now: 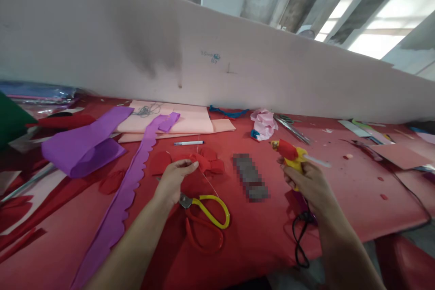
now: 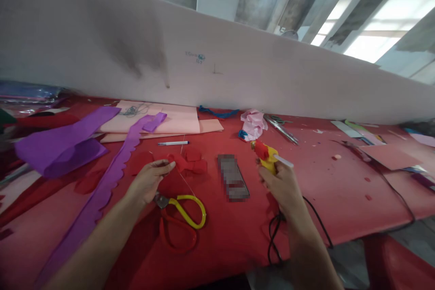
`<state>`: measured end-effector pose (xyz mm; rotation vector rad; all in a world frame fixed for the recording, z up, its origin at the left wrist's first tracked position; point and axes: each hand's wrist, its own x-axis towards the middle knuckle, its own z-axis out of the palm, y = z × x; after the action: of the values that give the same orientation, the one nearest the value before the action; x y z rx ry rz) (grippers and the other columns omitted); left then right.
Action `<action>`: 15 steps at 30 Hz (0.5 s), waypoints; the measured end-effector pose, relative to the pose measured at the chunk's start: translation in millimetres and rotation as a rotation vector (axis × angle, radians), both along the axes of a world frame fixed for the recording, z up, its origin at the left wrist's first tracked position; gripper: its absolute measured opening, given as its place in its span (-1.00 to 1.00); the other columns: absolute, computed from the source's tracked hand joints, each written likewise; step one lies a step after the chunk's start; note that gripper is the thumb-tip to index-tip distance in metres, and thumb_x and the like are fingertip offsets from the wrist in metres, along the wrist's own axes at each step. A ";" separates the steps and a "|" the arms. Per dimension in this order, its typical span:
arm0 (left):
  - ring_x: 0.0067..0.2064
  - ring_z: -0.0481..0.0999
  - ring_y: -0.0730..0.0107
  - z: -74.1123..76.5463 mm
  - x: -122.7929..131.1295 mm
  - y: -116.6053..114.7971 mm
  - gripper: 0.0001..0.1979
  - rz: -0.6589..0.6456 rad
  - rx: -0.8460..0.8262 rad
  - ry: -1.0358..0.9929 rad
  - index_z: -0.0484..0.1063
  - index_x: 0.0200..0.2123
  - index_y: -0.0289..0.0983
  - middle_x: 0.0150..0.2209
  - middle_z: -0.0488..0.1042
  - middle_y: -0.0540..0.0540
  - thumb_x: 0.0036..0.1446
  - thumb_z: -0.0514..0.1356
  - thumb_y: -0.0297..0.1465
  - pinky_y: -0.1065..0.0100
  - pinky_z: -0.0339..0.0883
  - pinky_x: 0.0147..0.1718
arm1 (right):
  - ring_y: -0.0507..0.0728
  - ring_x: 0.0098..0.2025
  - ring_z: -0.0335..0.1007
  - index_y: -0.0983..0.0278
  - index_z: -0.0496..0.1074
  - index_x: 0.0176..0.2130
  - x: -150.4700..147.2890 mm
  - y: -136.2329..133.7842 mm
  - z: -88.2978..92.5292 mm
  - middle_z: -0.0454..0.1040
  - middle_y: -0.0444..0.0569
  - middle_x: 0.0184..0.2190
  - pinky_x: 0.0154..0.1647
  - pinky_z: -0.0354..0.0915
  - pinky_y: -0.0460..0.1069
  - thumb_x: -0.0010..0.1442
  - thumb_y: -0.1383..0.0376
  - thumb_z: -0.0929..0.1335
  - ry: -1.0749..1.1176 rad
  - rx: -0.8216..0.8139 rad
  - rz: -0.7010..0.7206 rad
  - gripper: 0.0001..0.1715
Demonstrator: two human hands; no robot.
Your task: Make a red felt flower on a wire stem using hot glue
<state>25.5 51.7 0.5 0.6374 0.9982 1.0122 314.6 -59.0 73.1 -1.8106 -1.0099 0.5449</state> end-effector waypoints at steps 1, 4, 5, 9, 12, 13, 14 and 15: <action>-0.53 0.39 0.49 0.6 0.1 -0.5 -0.67 -0.005 -0.011 -0.009 0.41 -0.59 -0.30 -0.61 0.43 0.05 -0.45 0.46 -0.34 0.41 0.25 -0.44 | 0.00 -0.66 0.13 0.25 0.45 -0.24 -14.1 -4.8 6.5 0.29 -0.18 -0.65 -0.67 0.06 -0.10 -0.03 0.19 0.38 0.060 -0.031 0.054 -0.69; -0.54 0.40 0.44 2.2 0.7 -2.2 -0.66 -0.010 -0.030 -0.025 0.41 -0.57 -0.30 -0.60 0.44 0.02 -0.45 0.45 -0.33 0.38 0.27 -0.46 | -0.02 -0.68 0.09 0.24 0.44 -0.25 -49.7 -16.0 14.6 0.29 -0.18 -0.65 -0.70 0.03 -0.11 0.00 0.14 0.38 0.210 -0.074 0.200 -0.69; -0.54 0.41 0.43 2.4 0.9 -2.6 -0.67 -0.016 -0.022 -0.027 0.42 -0.57 -0.30 -0.59 0.44 0.01 -0.45 0.45 -0.33 0.38 0.27 -0.46 | -0.02 -0.68 0.09 0.25 0.45 -0.27 -58.7 -18.3 12.7 0.30 -0.17 -0.66 -0.70 0.03 -0.11 0.00 0.12 0.38 0.244 -0.094 0.251 -0.69; -0.53 0.41 0.42 1.7 1.5 -3.5 -0.69 -0.036 0.003 -0.021 0.42 -0.60 -0.31 -0.59 0.44 -0.01 -0.43 0.44 -0.31 0.37 0.26 -0.46 | -0.02 -0.66 0.16 0.27 0.45 -0.28 -84.9 -20.0 -8.4 0.36 -0.14 -0.65 -0.68 0.09 -0.12 0.00 0.07 0.38 0.297 -0.207 0.390 -0.65; -0.52 0.39 0.43 2.0 1.6 -3.8 -0.70 -0.023 0.025 0.027 0.43 -0.61 -0.30 -0.60 0.42 0.02 -0.42 0.44 -0.29 0.37 0.23 -0.45 | -0.03 -0.66 0.14 0.26 0.45 -0.26 -98.5 -16.3 -22.6 0.36 -0.16 -0.64 -0.69 0.06 -0.14 0.02 0.04 0.37 0.283 -0.239 0.448 -0.62; -0.52 0.39 0.43 2.5 1.6 -3.9 -0.70 -0.020 0.036 0.050 0.43 -0.62 -0.30 -0.61 0.42 0.02 -0.43 0.43 -0.28 0.37 0.22 -0.44 | -0.03 -0.65 0.15 0.27 0.45 -0.28 -101.6 -14.8 -25.3 0.35 -0.15 -0.63 -0.68 0.06 -0.14 0.04 0.03 0.36 0.268 -0.238 0.471 -0.62; -0.51 0.38 0.43 3.1 1.7 -4.0 -0.70 -0.018 0.047 0.074 0.43 -0.63 -0.30 -0.61 0.41 0.03 -0.43 0.43 -0.28 0.38 0.21 -0.44 | -0.02 -0.63 0.16 0.28 0.45 -0.31 -103.8 -13.4 -27.1 0.36 -0.14 -0.62 -0.66 0.09 -0.13 0.07 0.03 0.33 0.248 -0.237 0.498 -0.63; -0.50 0.38 0.44 3.8 1.8 -4.0 -0.69 -0.018 0.056 0.093 0.43 -0.63 -0.30 -0.61 0.41 0.03 -0.44 0.44 -0.27 0.38 0.20 -0.42 | -0.02 -0.60 0.18 0.29 0.45 -0.35 -105.2 -12.0 -28.3 0.36 -0.13 -0.61 -0.62 0.12 -0.12 0.11 0.03 0.31 0.224 -0.239 0.525 -0.63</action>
<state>27.3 47.7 4.3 0.7446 1.0465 1.0050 209.3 -70.9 44.8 -1.6298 -1.3082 1.2046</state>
